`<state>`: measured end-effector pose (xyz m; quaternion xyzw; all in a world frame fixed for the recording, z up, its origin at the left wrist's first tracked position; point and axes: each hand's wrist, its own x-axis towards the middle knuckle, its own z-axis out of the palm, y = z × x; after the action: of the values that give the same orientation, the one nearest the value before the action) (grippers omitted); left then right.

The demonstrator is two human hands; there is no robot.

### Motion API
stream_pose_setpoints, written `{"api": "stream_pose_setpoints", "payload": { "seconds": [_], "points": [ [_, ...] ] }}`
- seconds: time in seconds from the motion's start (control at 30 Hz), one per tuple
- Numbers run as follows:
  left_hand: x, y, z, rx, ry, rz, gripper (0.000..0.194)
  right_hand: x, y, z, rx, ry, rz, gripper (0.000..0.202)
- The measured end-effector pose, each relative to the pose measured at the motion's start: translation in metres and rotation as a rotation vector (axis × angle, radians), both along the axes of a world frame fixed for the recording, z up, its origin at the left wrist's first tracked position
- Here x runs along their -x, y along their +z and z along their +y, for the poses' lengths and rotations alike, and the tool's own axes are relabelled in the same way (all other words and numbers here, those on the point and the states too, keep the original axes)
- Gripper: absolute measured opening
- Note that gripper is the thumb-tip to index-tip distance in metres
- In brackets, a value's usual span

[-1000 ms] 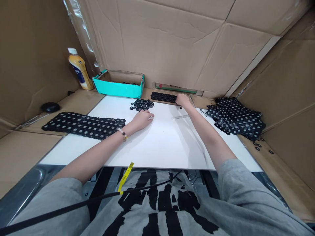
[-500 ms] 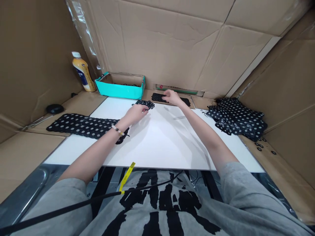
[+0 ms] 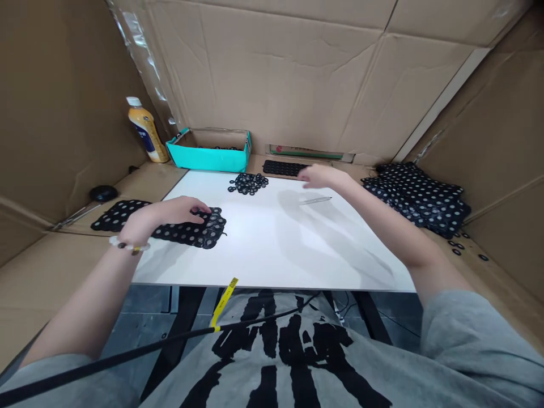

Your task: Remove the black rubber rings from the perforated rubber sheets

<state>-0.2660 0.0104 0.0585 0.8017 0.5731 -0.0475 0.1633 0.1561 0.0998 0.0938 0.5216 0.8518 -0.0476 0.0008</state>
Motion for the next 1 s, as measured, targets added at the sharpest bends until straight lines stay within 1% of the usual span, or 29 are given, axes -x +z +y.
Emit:
{"api": "stream_pose_setpoints", "payload": {
  "seconds": [0.03,0.07,0.1,0.17,0.2,0.27,0.33,0.47,0.53,0.6,0.63,0.7,0.77,0.8,0.87,0.9,0.97,1.0],
  "points": [
    [0.001,-0.001,-0.004,-0.03,-0.004,-0.005,0.043,-0.008,-0.012,-0.003,0.092,-0.035,-0.146,0.038],
    [0.001,-0.003,-0.006,-0.05,-0.01,-0.008,0.041,-0.015,-0.023,-0.006,0.155,-0.03,-0.247,0.042],
    [0.001,-0.004,-0.006,-0.066,-0.015,-0.012,0.04,-0.021,-0.034,-0.01,0.178,-0.012,-0.312,0.041],
    [0.001,-0.006,-0.005,-0.093,-0.015,-0.025,0.039,-0.032,-0.051,-0.018,0.062,0.038,-0.3,0.03],
    [0.002,-0.008,-0.003,-0.108,-0.012,-0.035,0.039,-0.037,-0.057,-0.021,-0.001,0.055,-0.256,0.03],
    [0.002,-0.009,-0.001,-0.132,-0.007,-0.052,0.041,-0.046,-0.063,-0.028,-0.039,0.064,-0.205,0.028],
    [0.001,-0.009,0.0,-0.126,-0.026,-0.076,0.043,-0.054,-0.063,-0.034,-0.057,0.07,-0.158,0.025],
    [-0.012,-0.006,-0.004,-0.057,-0.148,-0.147,0.049,-0.064,-0.054,-0.047,-0.154,0.062,0.006,0.026],
    [-0.019,-0.006,-0.005,-0.038,-0.2,-0.151,0.048,-0.065,-0.048,-0.056,-0.189,0.091,0.149,0.023],
    [-0.023,-0.006,-0.004,-0.028,-0.227,-0.152,0.046,-0.062,-0.041,-0.065,-0.196,0.134,0.346,0.017],
    [-0.023,-0.006,-0.003,-0.022,-0.234,-0.161,0.044,-0.059,-0.038,-0.07,-0.17,0.145,0.449,0.017],
    [-0.022,-0.003,-0.004,0.006,-0.237,-0.183,0.04,-0.054,-0.031,-0.081,-0.072,0.14,0.714,0.023],
    [-0.019,0.005,-0.007,0.065,-0.216,-0.207,0.038,-0.048,-0.025,-0.092,0.099,0.18,1.002,0.031],
    [-0.018,0.011,-0.009,0.099,-0.195,-0.223,0.037,-0.046,-0.022,-0.096,0.173,0.207,1.099,0.034],
    [-0.021,0.024,-0.014,0.147,-0.141,-0.282,0.035,-0.042,-0.018,-0.103,0.252,0.248,1.238,0.037],
    [-0.026,0.031,-0.016,0.153,-0.123,-0.327,0.035,-0.04,-0.016,-0.106,0.252,0.259,1.275,0.038],
    [-0.047,0.039,-0.018,0.136,-0.125,-0.433,0.033,-0.035,-0.017,-0.108,0.219,0.255,1.3,0.036],
    [-0.062,0.039,-0.017,0.122,-0.156,-0.485,0.032,-0.032,-0.019,-0.108,0.21,0.24,1.307,0.035]
  ]
}}
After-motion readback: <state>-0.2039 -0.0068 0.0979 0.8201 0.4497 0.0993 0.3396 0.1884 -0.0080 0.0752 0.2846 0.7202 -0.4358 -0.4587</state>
